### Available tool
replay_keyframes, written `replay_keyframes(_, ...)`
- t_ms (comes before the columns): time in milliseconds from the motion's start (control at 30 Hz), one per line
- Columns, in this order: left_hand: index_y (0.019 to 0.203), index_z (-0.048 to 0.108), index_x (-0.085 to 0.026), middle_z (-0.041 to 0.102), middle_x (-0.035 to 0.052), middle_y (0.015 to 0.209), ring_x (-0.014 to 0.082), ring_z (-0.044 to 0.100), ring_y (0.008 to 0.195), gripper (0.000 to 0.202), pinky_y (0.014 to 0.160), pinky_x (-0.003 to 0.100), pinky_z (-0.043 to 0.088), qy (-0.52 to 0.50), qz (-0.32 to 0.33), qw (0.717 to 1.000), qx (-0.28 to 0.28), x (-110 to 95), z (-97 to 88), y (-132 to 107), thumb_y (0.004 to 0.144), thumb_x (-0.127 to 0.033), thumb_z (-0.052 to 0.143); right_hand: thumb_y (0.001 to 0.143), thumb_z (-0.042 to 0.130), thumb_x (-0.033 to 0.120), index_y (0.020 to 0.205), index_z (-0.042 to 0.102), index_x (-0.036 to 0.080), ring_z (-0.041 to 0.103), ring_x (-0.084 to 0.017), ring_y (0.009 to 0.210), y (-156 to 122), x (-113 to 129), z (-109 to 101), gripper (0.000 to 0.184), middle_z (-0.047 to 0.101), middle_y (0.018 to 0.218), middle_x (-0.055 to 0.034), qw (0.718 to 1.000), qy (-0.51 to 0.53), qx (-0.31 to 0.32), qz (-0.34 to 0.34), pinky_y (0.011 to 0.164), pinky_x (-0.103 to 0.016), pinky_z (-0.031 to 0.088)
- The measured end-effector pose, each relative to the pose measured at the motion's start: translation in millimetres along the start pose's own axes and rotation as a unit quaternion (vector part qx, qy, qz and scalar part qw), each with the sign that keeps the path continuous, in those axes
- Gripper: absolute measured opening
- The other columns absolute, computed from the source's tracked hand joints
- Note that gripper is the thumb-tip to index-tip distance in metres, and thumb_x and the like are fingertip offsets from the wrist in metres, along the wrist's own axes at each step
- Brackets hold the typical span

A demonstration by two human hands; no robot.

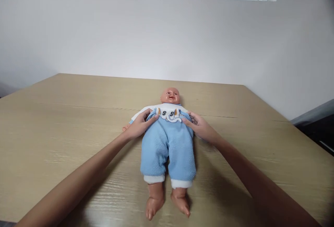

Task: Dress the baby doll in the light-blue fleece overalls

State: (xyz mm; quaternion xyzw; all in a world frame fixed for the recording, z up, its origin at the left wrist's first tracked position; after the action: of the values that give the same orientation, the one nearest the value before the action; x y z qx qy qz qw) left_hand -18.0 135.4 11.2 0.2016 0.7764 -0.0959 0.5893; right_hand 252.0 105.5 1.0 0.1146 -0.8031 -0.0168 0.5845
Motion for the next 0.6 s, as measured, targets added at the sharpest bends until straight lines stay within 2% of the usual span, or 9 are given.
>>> replay_keyframes(67,0.103,0.063,-0.018,0.058,0.0005,0.095,0.0194,0.053,0.091,0.049,0.082,0.031,0.042,0.026,-0.013,1.000,0.007,10,3.9,3,0.099,-0.066,0.064,0.089,0.078,0.067,0.102,0.077,0.023,0.068,-0.024,0.091,0,-17,-1,0.046,0.074,0.093,-0.0010,0.999,0.008,-0.014,0.027,0.098,-0.041,0.059)
replay_keyframes(133,0.102,0.063,-0.018,0.060,0.0013,0.098,0.0210,0.055,0.095,0.049,0.087,0.032,0.043,0.030,-0.022,0.999,0.007,21,8.4,1,0.099,-0.067,0.063,0.086,0.078,0.070,0.101,0.080,0.023,0.071,-0.028,0.103,-9,-32,1,0.050,0.078,0.100,-0.0033,0.997,0.027,-0.031,0.063,0.109,-0.048,0.055)
replay_keyframes(200,0.101,0.063,-0.018,0.061,0.0020,0.100,0.0223,0.056,0.097,0.051,0.089,0.033,0.044,0.023,-0.025,0.999,0.005,30,12.8,-2,0.100,-0.069,0.059,0.083,0.081,0.069,0.101,0.082,0.024,0.072,-0.032,0.113,-21,-39,8,0.049,0.081,0.108,-0.0057,0.989,0.095,-0.037,0.103,0.116,-0.053,0.051)
replay_keyframes(333,0.094,0.059,-0.019,0.059,0.0014,0.094,0.0218,0.054,0.093,0.055,0.088,0.034,0.045,0.006,-0.013,1.000,0.007,41,13.4,-5,0.102,-0.073,0.050,0.086,0.078,0.059,0.106,0.081,0.020,0.076,-0.034,0.111,-38,-35,21,0.043,0.083,0.108,-0.0103,0.951,0.261,-0.036,0.160,0.105,-0.051,0.059)
replay_keyframes(433,0.094,0.060,-0.020,0.060,0.0020,0.095,0.0226,0.053,0.095,0.049,0.090,0.034,0.046,-0.012,-0.021,0.999,0.032,45,4.7,-5,0.101,-0.068,0.055,0.085,0.077,0.046,0.113,0.078,0.017,0.075,-0.035,0.116,-40,-32,22,0.041,0.083,0.110,-0.0108,0.925,0.336,-0.041,0.170,0.101,-0.048,0.060)
replay_keyframes(533,0.095,0.062,-0.021,0.060,0.0028,0.097,0.0230,0.054,0.097,0.040,0.091,0.034,0.046,-0.049,-0.045,0.996,0.058,49,-2.4,-8,0.095,-0.061,0.066,0.082,0.077,0.050,0.119,0.076,0.020,0.075,-0.036,0.117,-40,-36,23,0.048,0.083,0.115,-0.0099,0.915,0.356,-0.036,0.188,0.099,-0.049,0.062)
replay_keyframes(600,0.098,0.060,-0.022,0.059,0.0023,0.094,0.0218,0.054,0.092,0.040,0.088,0.034,0.046,-0.118,-0.073,0.989,0.049,52,-1.9,-10,0.092,-0.060,0.069,0.082,0.079,0.054,0.123,0.074,0.023,0.075,-0.036,0.117,-40,-41,22,0.051,0.082,0.119,-0.0087,0.915,0.348,-0.067,0.195,0.099,-0.051,0.064)
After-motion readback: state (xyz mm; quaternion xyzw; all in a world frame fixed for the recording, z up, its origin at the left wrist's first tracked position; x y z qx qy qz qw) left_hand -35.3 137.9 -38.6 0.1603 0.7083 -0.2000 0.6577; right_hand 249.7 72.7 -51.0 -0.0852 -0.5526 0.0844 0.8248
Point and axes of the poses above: each hand's wrist, its own y-axis towards the middle knuckle, its own z-axis out of the palm, x = y × z, the point moved 5 cm from there along y, towards the middle knuckle
